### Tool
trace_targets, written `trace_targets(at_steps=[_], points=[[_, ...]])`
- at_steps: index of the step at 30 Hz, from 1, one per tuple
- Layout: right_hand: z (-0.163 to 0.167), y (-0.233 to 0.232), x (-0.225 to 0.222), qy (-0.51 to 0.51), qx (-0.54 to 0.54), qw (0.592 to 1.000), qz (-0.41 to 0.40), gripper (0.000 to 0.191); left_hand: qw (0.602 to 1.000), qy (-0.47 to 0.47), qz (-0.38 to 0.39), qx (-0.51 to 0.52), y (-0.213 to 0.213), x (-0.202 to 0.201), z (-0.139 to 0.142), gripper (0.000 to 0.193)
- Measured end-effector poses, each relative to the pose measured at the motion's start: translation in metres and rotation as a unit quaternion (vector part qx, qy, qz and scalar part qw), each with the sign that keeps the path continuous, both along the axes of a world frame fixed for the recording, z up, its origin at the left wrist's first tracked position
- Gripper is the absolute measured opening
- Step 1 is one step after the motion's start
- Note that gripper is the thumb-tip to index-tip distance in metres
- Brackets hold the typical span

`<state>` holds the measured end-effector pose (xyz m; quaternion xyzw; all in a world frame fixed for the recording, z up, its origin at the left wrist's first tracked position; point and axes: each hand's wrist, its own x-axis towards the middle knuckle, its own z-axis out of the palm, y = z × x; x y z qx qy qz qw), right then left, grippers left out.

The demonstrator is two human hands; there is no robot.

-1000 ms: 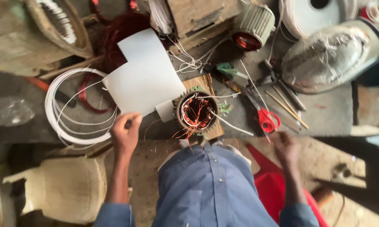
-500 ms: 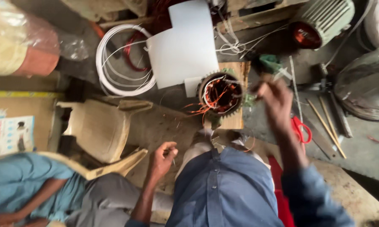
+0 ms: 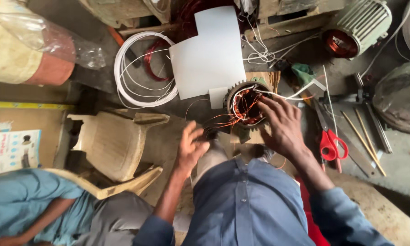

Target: The person works at a cluttered workbench rewinding an electric motor stator, threading white insulated wire into the stator slots and arranging the copper windings. They use pliers to grip and pull wire, cut wire with scissors, and press the wound coils into place inside the stator housing.

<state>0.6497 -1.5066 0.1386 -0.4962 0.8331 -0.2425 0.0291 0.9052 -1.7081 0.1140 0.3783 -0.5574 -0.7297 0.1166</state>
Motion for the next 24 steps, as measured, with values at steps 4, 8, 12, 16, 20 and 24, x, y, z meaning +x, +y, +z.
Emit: trace_targets(at_steps=[4, 8, 12, 16, 20, 24], points=[[0.016, -0.039, 0.006, 0.006, 0.000, 0.999, 0.044, 0.088, 0.986, 0.110, -0.076, 0.101, -0.014, -0.043, 0.034, 0.055], [0.002, -0.063, 0.015, -0.084, -0.019, 0.996, 0.032, 0.078, 0.937, 0.123, -0.325, -0.044, -0.029, -0.067, 0.082, 0.023], [-0.013, -0.051, -0.018, -0.618, -0.357, 0.691, -0.116, 0.060, 0.900, 0.149, -0.361, -0.197, -0.043, -0.054, 0.119, 0.032], [-0.014, 0.034, -0.116, -0.481, -0.425, 0.704, -0.305, 0.022, 0.959, 0.047, -0.221, -0.168, -0.065, -0.050, 0.113, 0.032], [-0.063, 0.075, -0.178, -0.567, -0.410, 0.562, -0.441, 0.017, 0.955, -0.028, -0.187, -0.229, -0.064, -0.063, 0.082, 0.034], [-0.093, 0.085, -0.162, -0.578, -0.348, 0.559, -0.483, 0.031, 0.921, -0.005, -0.267, -0.284, -0.044, -0.094, 0.056, 0.036]])
